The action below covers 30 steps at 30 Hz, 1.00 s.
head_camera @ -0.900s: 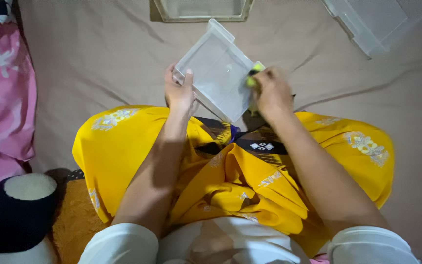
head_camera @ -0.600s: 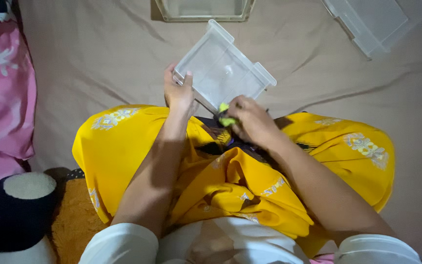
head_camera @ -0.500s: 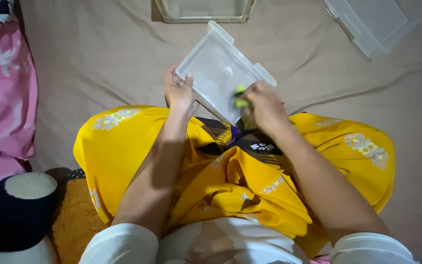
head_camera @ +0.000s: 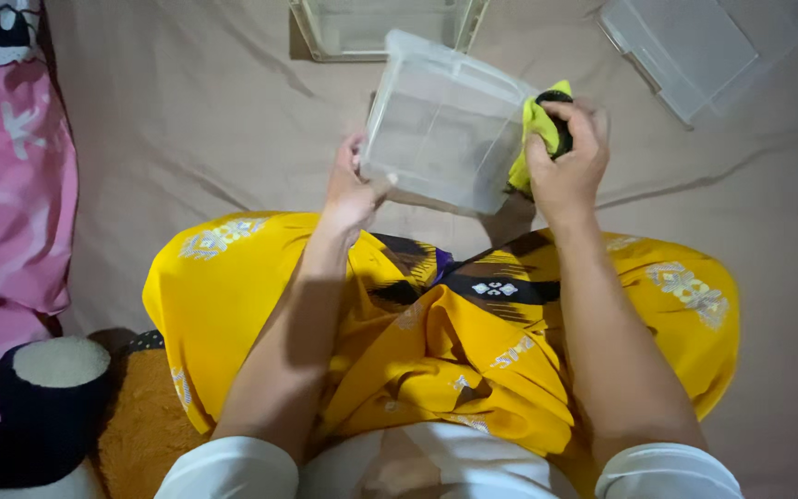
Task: The person wipes the inside of a clear plastic drawer with a cloth, then inserts it into a white plastic organizer unit. They then pick up a blue plastic basket cart and begin disassembling it by removing the white plastic legs and support bars.
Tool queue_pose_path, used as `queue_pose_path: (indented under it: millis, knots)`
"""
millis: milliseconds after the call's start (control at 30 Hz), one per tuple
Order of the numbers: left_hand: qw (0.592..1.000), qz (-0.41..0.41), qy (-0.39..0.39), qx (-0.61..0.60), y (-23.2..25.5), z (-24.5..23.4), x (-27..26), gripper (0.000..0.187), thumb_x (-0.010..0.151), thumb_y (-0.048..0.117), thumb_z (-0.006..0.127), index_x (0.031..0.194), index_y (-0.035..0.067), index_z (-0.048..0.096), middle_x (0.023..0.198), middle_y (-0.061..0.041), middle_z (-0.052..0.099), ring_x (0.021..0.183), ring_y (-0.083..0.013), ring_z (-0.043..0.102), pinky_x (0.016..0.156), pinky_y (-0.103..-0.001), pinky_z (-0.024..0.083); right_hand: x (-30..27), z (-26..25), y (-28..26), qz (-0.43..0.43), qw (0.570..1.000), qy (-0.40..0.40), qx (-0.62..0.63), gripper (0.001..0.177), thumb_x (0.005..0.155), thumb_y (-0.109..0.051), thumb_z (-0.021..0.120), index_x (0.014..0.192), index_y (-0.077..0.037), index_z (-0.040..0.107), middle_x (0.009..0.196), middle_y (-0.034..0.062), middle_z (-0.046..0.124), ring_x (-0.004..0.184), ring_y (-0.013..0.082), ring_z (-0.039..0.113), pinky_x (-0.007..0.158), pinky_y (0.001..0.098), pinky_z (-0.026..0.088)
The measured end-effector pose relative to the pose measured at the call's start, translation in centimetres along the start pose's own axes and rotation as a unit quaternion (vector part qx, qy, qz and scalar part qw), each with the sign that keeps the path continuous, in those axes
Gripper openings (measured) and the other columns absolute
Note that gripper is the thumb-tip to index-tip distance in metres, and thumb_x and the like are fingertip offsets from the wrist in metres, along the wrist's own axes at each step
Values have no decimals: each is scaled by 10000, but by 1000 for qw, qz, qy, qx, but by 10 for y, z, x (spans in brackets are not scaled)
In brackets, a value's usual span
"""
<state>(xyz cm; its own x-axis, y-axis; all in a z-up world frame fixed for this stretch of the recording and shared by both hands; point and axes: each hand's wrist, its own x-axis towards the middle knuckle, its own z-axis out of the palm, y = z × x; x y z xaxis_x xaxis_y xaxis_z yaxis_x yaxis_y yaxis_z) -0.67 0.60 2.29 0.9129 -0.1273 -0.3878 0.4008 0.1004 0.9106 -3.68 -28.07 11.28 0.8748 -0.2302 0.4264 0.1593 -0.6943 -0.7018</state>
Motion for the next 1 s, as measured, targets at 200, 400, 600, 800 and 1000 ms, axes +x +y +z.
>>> queue_pose_path:
  millis: [200, 400, 600, 800, 1000]
  knots:
    - [978, 131, -4, 159, 5, 4, -2, 991, 726, -49, 900, 1474, 11, 253, 1354, -172, 509, 1252, -282, 554, 1044, -376, 501, 4, -10, -21, -64, 994, -67, -63, 391, 812, 10, 709, 1186, -103, 693, 1270, 164, 573, 1210, 338, 615, 1055, 425, 527]
    - [973, 136, 38, 182, 30, 16, -20, 900, 695, 70, 904, 1385, 26, 327, 1330, -204, 592, 1238, -338, 627, 1027, -419, 526, -4, 0, -42, -112, 985, -13, -129, 391, 867, -36, 756, 1251, -88, 702, 1302, 165, 592, 1225, 382, 534, 1069, 484, 469]
    - [927, 177, 71, 323, 40, 24, -31, 891, 695, 150, 939, 1362, 43, 358, 1249, -272, 574, 1172, -458, 589, 973, -485, 487, -12, 8, -63, -84, 989, -31, -118, 407, 919, -63, 743, 1321, -50, 687, 1319, 179, 566, 1221, 393, 524, 1076, 483, 457]
    - [916, 163, 88, 356, 41, 30, -35, 809, 729, 179, 924, 1346, 59, 415, 1225, -270, 584, 1137, -473, 589, 948, -503, 496, -11, 12, -80, -88, 986, -38, -133, 377, 880, -65, 762, 1254, -60, 711, 1303, 179, 576, 1201, 386, 525, 1043, 499, 461]
    - [917, 152, 82, 359, 39, 29, -33, 839, 717, 203, 920, 1347, 53, 387, 1222, -274, 563, 1131, -458, 602, 924, -495, 512, -6, 6, -88, -135, 978, -138, -78, 365, 843, -72, 763, 1206, -74, 734, 1251, 163, 647, 1166, 374, 560, 988, 456, 503]
